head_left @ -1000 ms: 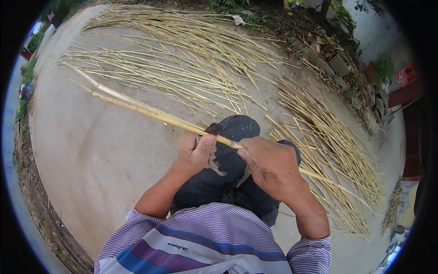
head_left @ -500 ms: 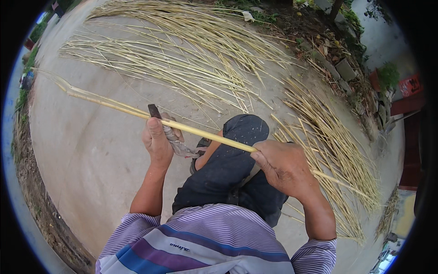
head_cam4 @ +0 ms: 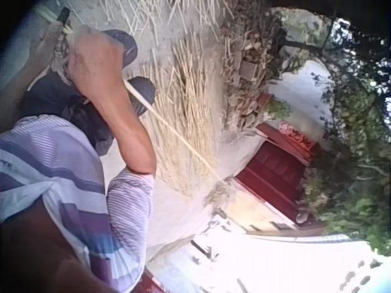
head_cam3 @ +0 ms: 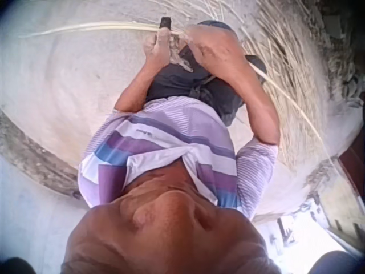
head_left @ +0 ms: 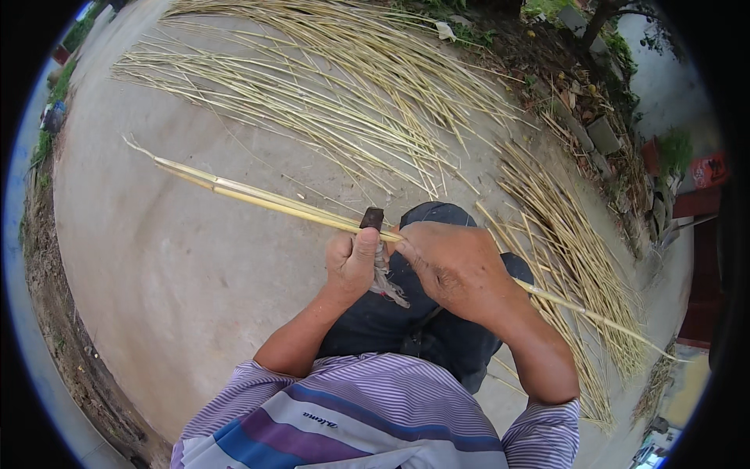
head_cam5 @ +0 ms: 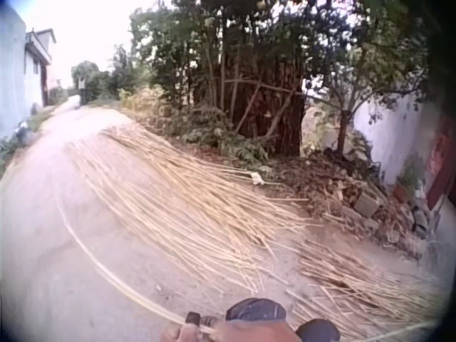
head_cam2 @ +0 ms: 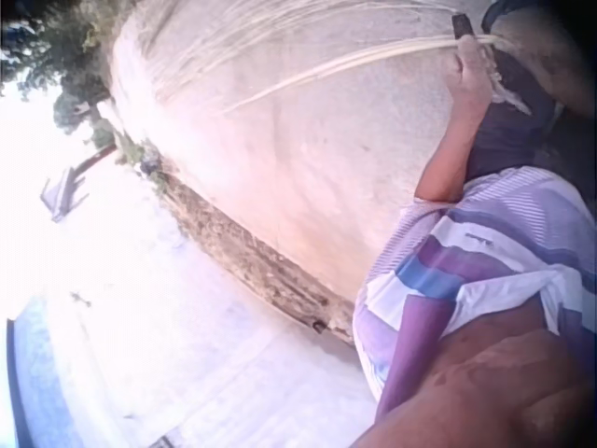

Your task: The person sits on a concrete surface and uses a knife to peel the outer layer off long, thin sticks. The person repeatedly picks up sticks, peels them, and places them on the ground.

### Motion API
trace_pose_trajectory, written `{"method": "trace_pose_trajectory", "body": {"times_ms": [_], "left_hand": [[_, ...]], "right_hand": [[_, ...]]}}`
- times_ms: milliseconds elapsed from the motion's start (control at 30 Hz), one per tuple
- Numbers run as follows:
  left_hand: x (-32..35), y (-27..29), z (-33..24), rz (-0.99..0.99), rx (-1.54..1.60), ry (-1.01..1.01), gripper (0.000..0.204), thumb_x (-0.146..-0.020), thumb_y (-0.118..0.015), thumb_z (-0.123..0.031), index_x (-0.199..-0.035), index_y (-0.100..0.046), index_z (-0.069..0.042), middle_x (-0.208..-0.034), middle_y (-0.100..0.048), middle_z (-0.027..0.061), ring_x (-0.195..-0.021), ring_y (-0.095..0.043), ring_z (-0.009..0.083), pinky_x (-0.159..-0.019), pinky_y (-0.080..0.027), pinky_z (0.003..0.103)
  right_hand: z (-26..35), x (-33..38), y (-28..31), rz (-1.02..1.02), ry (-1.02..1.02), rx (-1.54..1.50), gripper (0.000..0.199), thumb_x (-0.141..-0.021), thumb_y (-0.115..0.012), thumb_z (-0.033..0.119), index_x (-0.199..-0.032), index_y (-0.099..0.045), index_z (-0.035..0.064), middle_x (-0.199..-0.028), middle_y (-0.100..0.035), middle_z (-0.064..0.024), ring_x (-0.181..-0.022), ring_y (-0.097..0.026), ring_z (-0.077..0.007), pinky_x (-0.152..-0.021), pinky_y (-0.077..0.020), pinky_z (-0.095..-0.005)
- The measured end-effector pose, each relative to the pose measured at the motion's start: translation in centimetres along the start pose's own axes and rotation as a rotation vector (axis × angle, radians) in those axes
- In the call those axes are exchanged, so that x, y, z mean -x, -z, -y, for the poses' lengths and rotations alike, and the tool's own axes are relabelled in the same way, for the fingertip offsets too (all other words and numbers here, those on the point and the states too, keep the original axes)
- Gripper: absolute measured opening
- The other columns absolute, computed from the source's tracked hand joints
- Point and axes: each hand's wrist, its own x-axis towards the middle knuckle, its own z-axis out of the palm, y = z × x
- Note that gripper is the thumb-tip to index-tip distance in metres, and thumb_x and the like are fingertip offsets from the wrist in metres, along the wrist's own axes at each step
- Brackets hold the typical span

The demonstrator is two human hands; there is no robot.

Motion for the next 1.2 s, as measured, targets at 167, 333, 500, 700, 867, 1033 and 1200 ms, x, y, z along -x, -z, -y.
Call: {"method": "trace_pose_trajectory", "body": {"times_ms": [167, 333, 500, 700, 867, 1033, 1200], "left_hand": [[-0.3, 1.9, 1.3, 0.019, 0.064, 0.115, 0.046, -0.101, -0.048, -0.047, -0.095, -0.055, -0.001, -0.070, -0.060, 0.0057, -0.061, -0.058, 0.0124, -0.053, -0.045, 0.026], [0.1, -0.3, -0.3, 0.002, 0.068, -0.034, 0.044, -0.099, -0.056, -0.041, -0.090, -0.066, 0.001, -0.070, -0.060, 0.0016, -0.065, -0.054, 0.0101, -0.056, -0.043, 0.028], [-2.1, 4.5, 0.7, -0.240, 0.244, 0.203, 0.049, -0.100, -0.047, -0.049, -0.083, -0.056, -0.004, -0.062, -0.057, 0.0043, -0.051, -0.054, 0.0120, -0.047, -0.044, 0.026], [-2.1, 3.9, 1.7, -0.120, 0.223, 0.171, 0.049, -0.101, -0.045, -0.051, -0.080, -0.053, -0.007, -0.058, -0.054, 0.0046, -0.047, -0.053, 0.0131, -0.044, -0.043, 0.025], [-3.0, 3.9, 1.6, -0.126, 0.205, 0.206, 0.050, -0.101, -0.045, -0.050, -0.078, -0.053, -0.007, -0.057, -0.054, 0.0044, -0.046, -0.053, 0.0133, -0.043, -0.043, 0.025], [-2.2, 4.7, 2.7, -0.046, 0.205, 0.222, 0.054, -0.100, -0.044, -0.053, -0.079, -0.055, -0.004, -0.060, -0.056, 0.0051, -0.048, -0.054, 0.0136, -0.044, -0.045, 0.025], [-2.1, 2.7, 1.7, 0.019, 0.132, 0.216, 0.055, -0.100, -0.045, -0.053, -0.080, -0.056, -0.003, -0.061, -0.057, 0.0057, -0.050, -0.056, 0.0136, -0.046, -0.046, 0.026]], "right_hand": [[0.7, -0.5, 0.8, 0.041, -0.052, 0.069, 0.006, -0.083, -0.059, 0.011, -0.083, -0.060, 0.0044, -0.076, -0.065, -0.0130, -0.069, -0.065, -0.0342, -0.060, -0.0520, -0.0428], [1.2, -1.2, -0.7, 0.064, -0.030, 0.094, 0.006, -0.084, -0.059, 0.010, -0.081, -0.060, 0.0056, -0.077, -0.065, -0.0134, -0.070, -0.066, -0.0326, -0.058, -0.0511, -0.0419], [0.9, -0.4, 1.8, 0.083, -0.078, 0.151, 0.013, -0.088, -0.059, 0.014, -0.080, -0.058, 0.0033, -0.075, -0.063, -0.0142, -0.071, -0.065, -0.0338, -0.057, -0.0489, -0.0426], [0.5, -0.4, 0.8, 0.033, -0.088, 0.105, 0.018, -0.091, -0.058, 0.017, -0.080, -0.057, 0.0036, -0.073, -0.061, -0.0140, -0.068, -0.062, -0.0355, -0.055, -0.0472, -0.0440], [0.1, -0.2, 1.1, 0.020, -0.072, 0.158, 0.013, -0.089, -0.060, 0.015, -0.081, -0.058, 0.0047, -0.073, -0.061, -0.0134, -0.068, -0.063, -0.0358, -0.056, -0.0486, -0.0439], [-0.2, 0.2, -0.4, -0.006, -0.046, 0.109, 0.013, -0.087, -0.061, 0.016, -0.083, -0.058, 0.0039, -0.074, -0.062, -0.0138, -0.069, -0.064, -0.0354, -0.057, -0.0497, -0.0432], [0.0, -0.5, -0.4, 0.000, -0.049, 0.123, 0.014, -0.087, -0.060, 0.016, -0.082, -0.057, 0.0030, -0.075, -0.062, -0.0146, -0.068, -0.064, -0.0354, -0.056, -0.0497, -0.0436]]}}
